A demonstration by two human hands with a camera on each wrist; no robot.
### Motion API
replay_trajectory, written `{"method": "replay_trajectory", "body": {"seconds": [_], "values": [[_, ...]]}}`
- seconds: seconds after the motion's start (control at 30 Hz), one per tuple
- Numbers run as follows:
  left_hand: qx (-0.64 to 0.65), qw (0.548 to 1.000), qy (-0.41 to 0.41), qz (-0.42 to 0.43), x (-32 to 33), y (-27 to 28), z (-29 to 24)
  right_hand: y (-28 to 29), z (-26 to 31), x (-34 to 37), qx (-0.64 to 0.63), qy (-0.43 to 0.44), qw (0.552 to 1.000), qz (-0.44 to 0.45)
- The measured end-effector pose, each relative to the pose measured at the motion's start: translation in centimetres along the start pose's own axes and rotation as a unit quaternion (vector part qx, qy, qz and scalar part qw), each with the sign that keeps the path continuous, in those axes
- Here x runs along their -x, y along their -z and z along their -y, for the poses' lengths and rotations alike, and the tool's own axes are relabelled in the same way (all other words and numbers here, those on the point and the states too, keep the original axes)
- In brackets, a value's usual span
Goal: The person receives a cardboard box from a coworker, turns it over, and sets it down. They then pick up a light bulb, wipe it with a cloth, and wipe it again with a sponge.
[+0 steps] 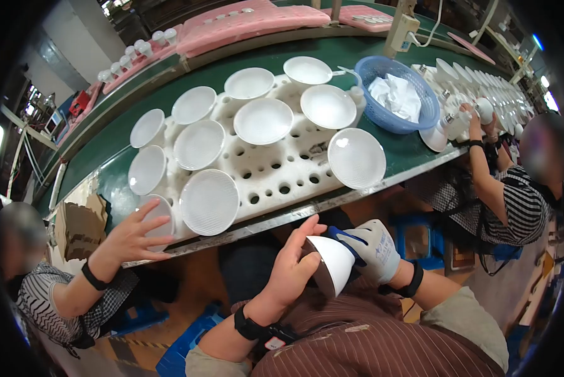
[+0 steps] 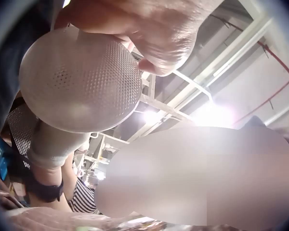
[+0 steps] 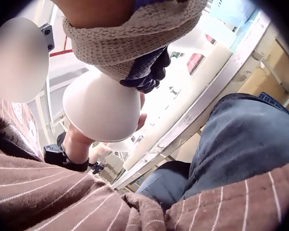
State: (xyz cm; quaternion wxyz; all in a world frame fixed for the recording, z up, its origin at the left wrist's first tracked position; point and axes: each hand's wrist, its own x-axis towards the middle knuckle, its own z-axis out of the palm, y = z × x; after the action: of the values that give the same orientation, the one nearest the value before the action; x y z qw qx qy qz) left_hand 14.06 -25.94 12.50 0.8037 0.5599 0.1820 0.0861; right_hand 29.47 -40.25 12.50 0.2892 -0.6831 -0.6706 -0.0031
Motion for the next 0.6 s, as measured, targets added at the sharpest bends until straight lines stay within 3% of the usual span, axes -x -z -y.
{"method": "replay_trajectory", "body": {"seconds": [0.1, 0.3, 0.43, 0.57, 0.6], "values": [[0.147, 0.987, 0.067, -0.028, -0.5, 0.2, 0.1, 0.1, 0.0, -0.5, 0.005, 0.023, 1.000, -0.005], [0.142, 0.989, 0.049, -0.011, -0.4, 0.2, -1.0, 0.5, -0.1, -1.2, 0.025, 0.035, 0.999, -0.021], [0.107, 0.984, 0.141, -0.039, -0.4, 0.3, -1.6, 1.2, 0.3, -1.8, 0.052, 0.021, 0.998, -0.015], [0.135, 0.980, 0.140, -0.030, 0.0, 0.0, -2.3, 1.1, 0.0, -2.2, 0.060, 0.019, 0.998, -0.014], [0.109, 0.986, 0.125, -0.028, -0.2, 0.2, -1.8, 1.2, 0.0, -2.6, 0.038, -0.004, 0.998, 0.043]]}}
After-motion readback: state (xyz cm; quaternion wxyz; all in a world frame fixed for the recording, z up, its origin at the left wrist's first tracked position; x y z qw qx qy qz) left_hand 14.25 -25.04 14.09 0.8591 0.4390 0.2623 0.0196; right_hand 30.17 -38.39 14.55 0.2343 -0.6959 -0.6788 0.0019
